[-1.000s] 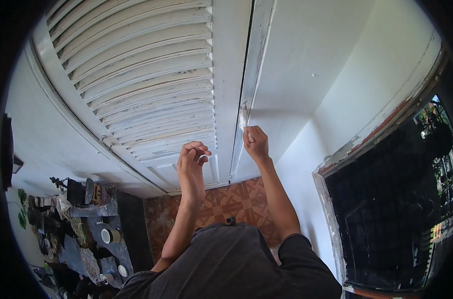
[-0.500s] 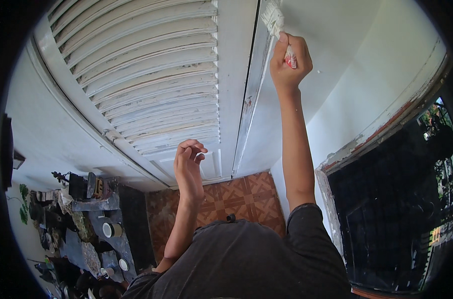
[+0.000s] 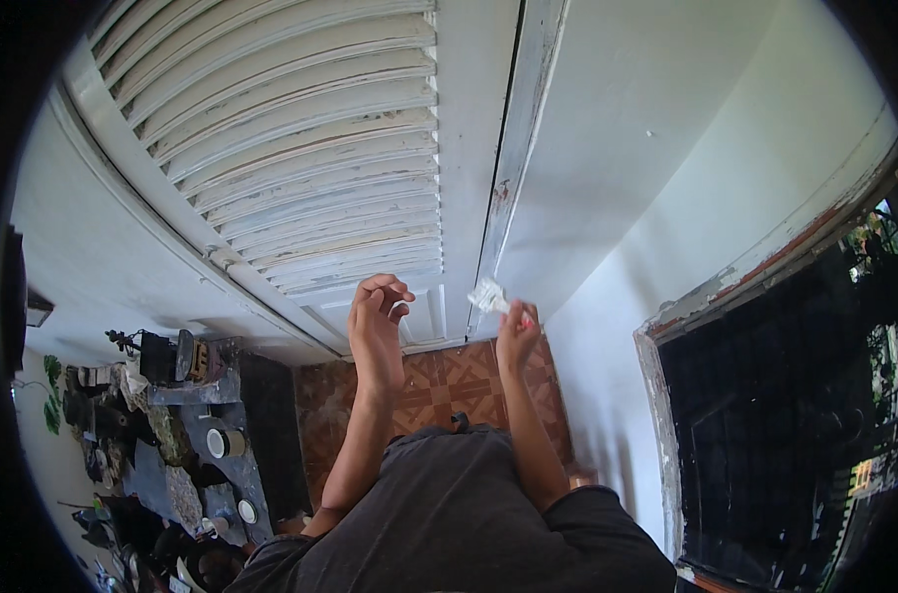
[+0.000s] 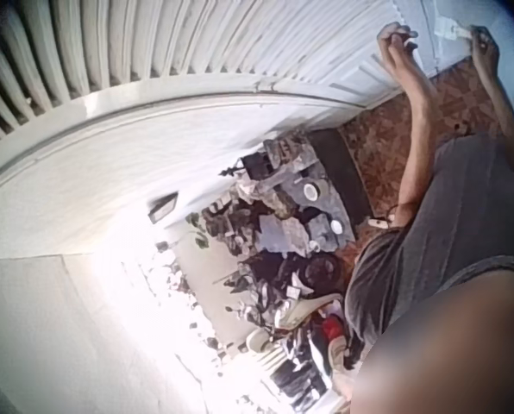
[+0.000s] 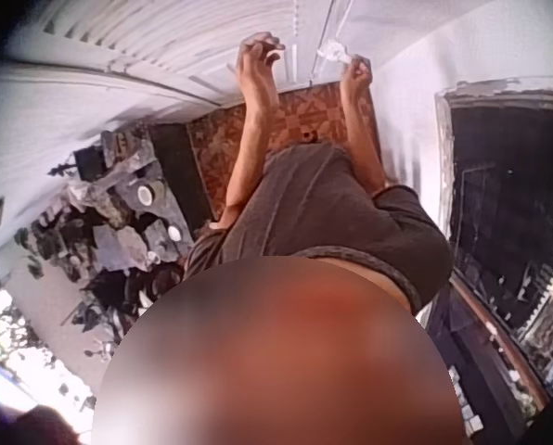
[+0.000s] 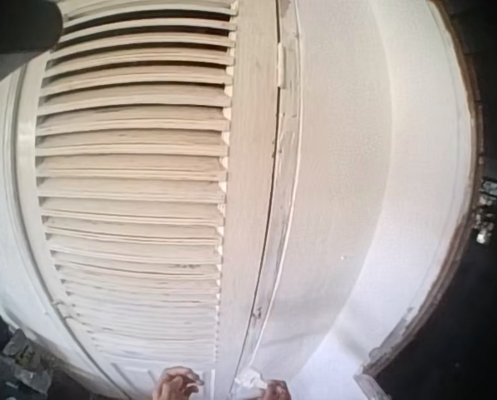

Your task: The person paints the frame and slats of a louvered door with white paint using a brush.

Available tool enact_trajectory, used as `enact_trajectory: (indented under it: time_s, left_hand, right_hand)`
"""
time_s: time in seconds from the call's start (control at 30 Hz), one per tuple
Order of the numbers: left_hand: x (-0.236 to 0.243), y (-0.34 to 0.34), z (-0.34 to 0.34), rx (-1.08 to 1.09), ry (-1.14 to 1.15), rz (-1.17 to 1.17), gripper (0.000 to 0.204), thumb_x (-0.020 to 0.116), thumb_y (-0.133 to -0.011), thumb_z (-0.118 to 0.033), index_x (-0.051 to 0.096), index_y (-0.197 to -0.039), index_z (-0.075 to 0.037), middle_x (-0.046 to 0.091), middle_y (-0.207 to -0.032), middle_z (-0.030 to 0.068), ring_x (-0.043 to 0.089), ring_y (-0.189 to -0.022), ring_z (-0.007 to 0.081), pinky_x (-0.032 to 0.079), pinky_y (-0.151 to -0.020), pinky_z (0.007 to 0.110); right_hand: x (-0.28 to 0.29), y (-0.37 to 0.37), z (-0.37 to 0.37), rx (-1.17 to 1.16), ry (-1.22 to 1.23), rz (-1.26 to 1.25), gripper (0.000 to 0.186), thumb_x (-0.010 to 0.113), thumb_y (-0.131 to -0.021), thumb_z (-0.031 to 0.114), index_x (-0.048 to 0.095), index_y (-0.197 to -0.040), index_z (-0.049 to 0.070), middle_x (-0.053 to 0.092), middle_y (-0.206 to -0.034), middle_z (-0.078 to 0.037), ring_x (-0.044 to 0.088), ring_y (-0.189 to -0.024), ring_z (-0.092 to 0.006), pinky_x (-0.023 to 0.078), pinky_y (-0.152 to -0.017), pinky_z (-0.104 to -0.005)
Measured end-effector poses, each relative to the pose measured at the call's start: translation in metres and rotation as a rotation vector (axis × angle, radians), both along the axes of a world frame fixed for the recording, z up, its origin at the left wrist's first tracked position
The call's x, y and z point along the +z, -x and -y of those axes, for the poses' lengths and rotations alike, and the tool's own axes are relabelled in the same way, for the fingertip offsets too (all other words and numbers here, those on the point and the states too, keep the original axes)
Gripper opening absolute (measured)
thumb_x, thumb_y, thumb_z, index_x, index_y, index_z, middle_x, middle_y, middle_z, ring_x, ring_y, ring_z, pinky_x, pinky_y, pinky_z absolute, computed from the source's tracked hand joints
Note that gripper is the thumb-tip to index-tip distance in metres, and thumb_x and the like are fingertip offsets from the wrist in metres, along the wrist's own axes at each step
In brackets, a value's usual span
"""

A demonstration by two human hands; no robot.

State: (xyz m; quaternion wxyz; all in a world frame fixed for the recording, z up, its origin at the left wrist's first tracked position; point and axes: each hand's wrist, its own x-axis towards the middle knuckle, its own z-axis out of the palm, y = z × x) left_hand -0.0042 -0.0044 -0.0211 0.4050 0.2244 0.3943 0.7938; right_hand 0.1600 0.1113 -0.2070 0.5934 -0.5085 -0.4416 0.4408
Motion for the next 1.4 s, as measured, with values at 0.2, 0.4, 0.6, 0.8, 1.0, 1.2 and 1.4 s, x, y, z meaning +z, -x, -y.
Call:
enact_trajectory:
  time_s: [0.2, 0.4, 0.6, 0.8, 1.0, 1.2, 1.4]
  left_hand:
    - [-0.006, -0.008, -0.006, -0.05, 0.046, -0.041, 0.022, 0.046, -0.097, -0.018, 0.062, -0.107, -0.006, 0.063, -0.099, 0.0034, 0.058, -0.093, 0.014, 0.04, -0.084, 0.03]
    - [-0.014, -0.014, -0.006, -0.078, 0.071, -0.049, 0.021, 0.045, -0.097, -0.017, 0.061, -0.107, -0.007, 0.063, -0.099, 0.0033, 0.058, -0.094, 0.0144, 0.039, -0.085, 0.03]
    - [-0.012, -0.021, -0.003, -0.076, 0.083, -0.05, 0.021, 0.046, -0.097, -0.017, 0.061, -0.108, -0.007, 0.063, -0.099, 0.0035, 0.058, -0.094, 0.0148, 0.039, -0.085, 0.03]
    - [-0.012, -0.023, 0.003, -0.044, 0.084, -0.049, 0.021, 0.045, -0.098, -0.018, 0.061, -0.108, -0.007, 0.063, -0.098, 0.0034, 0.058, -0.095, 0.0147, 0.038, -0.086, 0.03]
    - [-0.011, -0.025, 0.007, -0.009, 0.106, -0.042, 0.021, 0.047, -0.096, -0.019, 0.06, -0.108, -0.008, 0.061, -0.099, 0.0026, 0.057, -0.093, 0.0144, 0.038, -0.085, 0.03]
    - [-0.012, -0.026, 0.015, 0.021, 0.142, -0.024, 0.021, 0.046, -0.097, -0.019, 0.06, -0.108, -0.009, 0.061, -0.099, 0.0016, 0.057, -0.094, 0.0139, 0.038, -0.085, 0.03]
    - [-0.019, -0.02, 0.016, 0.051, 0.163, -0.002, 0.021, 0.046, -0.098, -0.018, 0.061, -0.11, -0.008, 0.061, -0.1, 0.0026, 0.056, -0.095, 0.0147, 0.038, -0.086, 0.03]
  right_hand:
    - [-0.019, -0.039, 0.046, 0.059, 0.389, -0.332, 0.036, 0.056, -0.1, 0.027, 0.06, -0.128, 0.005, 0.072, -0.104, -0.01, 0.069, -0.089, -0.0174, 0.051, -0.067, -0.0235]
    - [-0.011, -0.053, 0.048, 0.363, 0.382, -0.595, 0.04, 0.055, -0.1, 0.02, 0.053, -0.137, 0.006, 0.068, -0.118, -0.007, 0.067, -0.095, -0.0166, 0.047, -0.07, -0.0229]
    - [-0.02, -0.048, 0.028, 0.36, 0.232, -0.313, 0.026, 0.055, -0.1, 0.014, 0.06, -0.123, 0.003, 0.068, -0.094, -0.005, 0.062, -0.073, -0.0148, 0.043, -0.059, -0.0241]
    - [0.061, -0.005, 0.003, 0.03, -0.204, 0.481, 0.022, 0.058, -0.097, 0.011, 0.062, -0.115, 0.001, 0.068, -0.091, -0.015, 0.069, -0.076, -0.0238, 0.052, -0.059, -0.0338]
    - [0.1, 0.024, -0.053, -0.133, -0.628, 0.587, 0.021, 0.059, -0.095, 0.003, 0.062, -0.115, 0.0, 0.068, -0.091, -0.016, 0.067, -0.069, -0.027, 0.052, -0.057, -0.0325]
    - [0.089, 0.039, -0.08, -0.212, -0.585, 0.698, 0.022, 0.059, -0.095, 0.003, 0.062, -0.116, 0.002, 0.067, -0.085, -0.017, 0.066, -0.069, -0.0327, 0.051, -0.058, -0.037]
    - [0.031, 0.03, -0.07, -0.154, -0.37, 0.924, 0.021, 0.059, -0.094, 0.008, 0.06, -0.115, 0.009, 0.063, -0.076, -0.015, 0.065, -0.065, -0.0366, 0.051, -0.055, -0.0475]
